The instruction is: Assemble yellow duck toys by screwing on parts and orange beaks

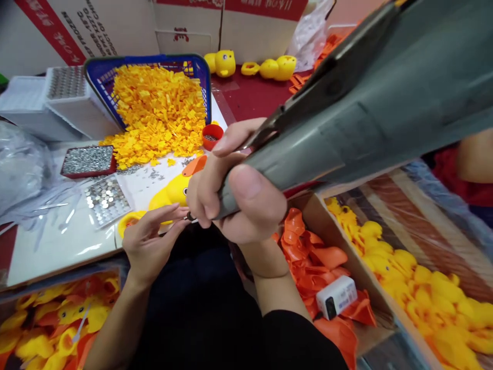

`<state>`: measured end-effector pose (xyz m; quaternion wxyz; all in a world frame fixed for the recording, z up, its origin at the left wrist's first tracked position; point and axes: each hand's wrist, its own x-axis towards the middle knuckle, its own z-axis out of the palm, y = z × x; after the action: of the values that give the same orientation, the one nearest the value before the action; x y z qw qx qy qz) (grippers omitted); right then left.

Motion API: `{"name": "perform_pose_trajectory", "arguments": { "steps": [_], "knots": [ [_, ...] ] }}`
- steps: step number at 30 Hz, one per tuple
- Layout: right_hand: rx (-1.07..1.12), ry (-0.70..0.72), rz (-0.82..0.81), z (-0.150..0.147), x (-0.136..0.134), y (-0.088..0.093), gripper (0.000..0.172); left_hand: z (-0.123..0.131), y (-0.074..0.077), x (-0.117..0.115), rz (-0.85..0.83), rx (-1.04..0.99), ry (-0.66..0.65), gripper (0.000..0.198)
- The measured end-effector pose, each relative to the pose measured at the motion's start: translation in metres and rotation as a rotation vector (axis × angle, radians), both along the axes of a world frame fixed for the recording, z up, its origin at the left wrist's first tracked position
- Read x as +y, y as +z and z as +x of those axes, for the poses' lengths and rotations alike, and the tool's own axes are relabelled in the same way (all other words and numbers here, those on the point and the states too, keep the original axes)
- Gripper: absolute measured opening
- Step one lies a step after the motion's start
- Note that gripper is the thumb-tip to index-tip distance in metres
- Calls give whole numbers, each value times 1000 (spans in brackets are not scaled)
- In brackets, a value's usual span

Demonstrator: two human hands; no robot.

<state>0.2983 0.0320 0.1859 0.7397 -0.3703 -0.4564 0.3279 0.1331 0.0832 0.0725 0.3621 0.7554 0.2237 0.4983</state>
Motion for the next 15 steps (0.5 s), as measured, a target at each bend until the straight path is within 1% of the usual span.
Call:
{"name": "perform_pose_trajectory", "arguments": {
  "steps": [2, 4, 6, 8, 10, 15],
  "knots": [
    [-39, -64, -41, -2, -5, -2, 34, 1, 1, -2, 59, -4, 14, 29],
    [-81, -115, -54, -2, -7, -10, 39, 2, 3, -2, 117, -5, 41, 26],
    [-122, -135, -76, 0, -8, -19, 42, 2, 5, -2, 151, 5, 50, 25],
    [-150, -148, -80, 3, -8, -26, 42, 2, 6, -2, 162, 17, 44, 27],
    [-160, -156, -65, 6, -9, -28, 40, 1, 8, -3, 177, 22, 40, 28],
    [-204, -166, -70, 6, -11, -26, 36, -1, 10, -5, 240, 60, 47, 26]
  ]
}}
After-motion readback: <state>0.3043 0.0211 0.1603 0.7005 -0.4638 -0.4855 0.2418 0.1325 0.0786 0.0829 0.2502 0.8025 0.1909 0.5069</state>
